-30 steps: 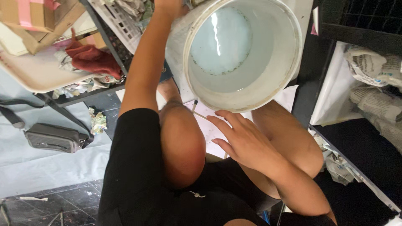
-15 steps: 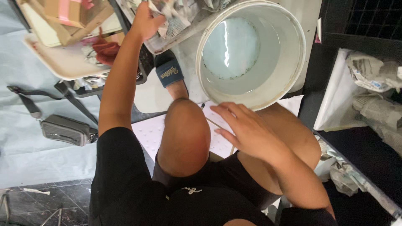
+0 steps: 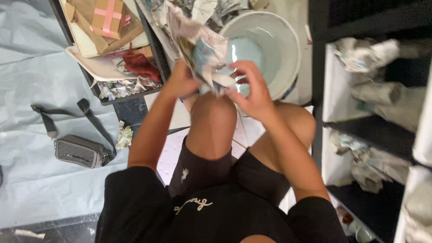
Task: The person sits and repeatedly wraps individual glass cups with newspaper sheets. They unfold a newspaper, place a cup on it, fold the paper around the cup, and set the wrapped item aside. The process is repeated for multiple cups throughout the clip.
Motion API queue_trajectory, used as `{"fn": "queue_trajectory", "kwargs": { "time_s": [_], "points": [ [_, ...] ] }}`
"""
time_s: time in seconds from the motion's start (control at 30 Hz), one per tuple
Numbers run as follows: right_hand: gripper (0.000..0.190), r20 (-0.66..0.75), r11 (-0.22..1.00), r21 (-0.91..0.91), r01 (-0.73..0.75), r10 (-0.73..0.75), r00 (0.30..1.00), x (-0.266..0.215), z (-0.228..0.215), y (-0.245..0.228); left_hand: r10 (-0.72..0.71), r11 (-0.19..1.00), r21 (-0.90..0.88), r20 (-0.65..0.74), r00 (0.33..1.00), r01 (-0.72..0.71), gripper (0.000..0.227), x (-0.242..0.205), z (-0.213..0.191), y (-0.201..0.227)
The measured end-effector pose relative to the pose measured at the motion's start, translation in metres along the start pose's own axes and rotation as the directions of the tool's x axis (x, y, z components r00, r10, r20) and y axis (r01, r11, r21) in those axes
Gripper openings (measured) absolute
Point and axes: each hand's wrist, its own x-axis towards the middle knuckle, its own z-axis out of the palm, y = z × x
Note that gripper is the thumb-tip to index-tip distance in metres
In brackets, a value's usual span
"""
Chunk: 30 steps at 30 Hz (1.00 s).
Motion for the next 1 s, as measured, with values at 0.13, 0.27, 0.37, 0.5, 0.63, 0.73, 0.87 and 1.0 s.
{"fn": "queue_trajectory", "kwargs": {
  "time_s": [0.13,0.27,0.37,0.5,0.63,0.73,0.87,1.0],
  "points": [
    [0.041,-0.128,0.937,-0.218,0.272,-0.304,0.944,-0.064,0.008,-0.038,0.186,0.980,0.063,0.072,0.980,-0.191,0.095,-0.046,0.080,0.085],
    [0.032,-0.186,0.913,-0.337,0.231,-0.305,0.934,-0.147,0.012,-0.055,0.184,0.982,-0.004,0.198,0.963,-0.187,0.102,-0.101,0.131,0.130],
    [0.021,-0.286,0.949,-0.277,0.150,-0.231,0.930,-0.212,0.013,-0.050,-0.074,0.962,-0.234,0.268,0.961,0.140,0.083,-0.135,0.168,0.128],
    [0.009,-0.618,0.989,0.099,-0.108,0.146,0.773,-0.288,0.017,-0.034,-0.206,0.900,-0.253,0.473,0.856,0.356,0.064,-0.154,0.195,0.111],
    [0.015,-0.836,0.914,0.406,-0.010,0.376,0.401,-0.344,0.008,-0.017,-0.274,0.858,-0.272,0.476,0.836,0.436,0.053,-0.155,0.217,0.094],
    [0.019,-0.803,0.731,0.592,0.340,0.499,0.325,-0.371,0.004,-0.018,-0.302,0.901,-0.133,0.491,0.817,0.413,0.035,-0.155,0.224,0.092],
    [0.026,-0.829,0.642,0.559,0.525,0.460,0.320,-0.390,0.002,-0.027,-0.260,0.934,-0.111,0.440,0.860,0.339,0.020,-0.159,0.235,0.104],
    [0.045,-0.795,0.574,0.597,0.561,0.518,0.316,-0.404,0.003,-0.026,-0.310,0.919,-0.111,0.384,0.870,0.377,0.018,-0.170,0.244,0.120]
  ]
}}
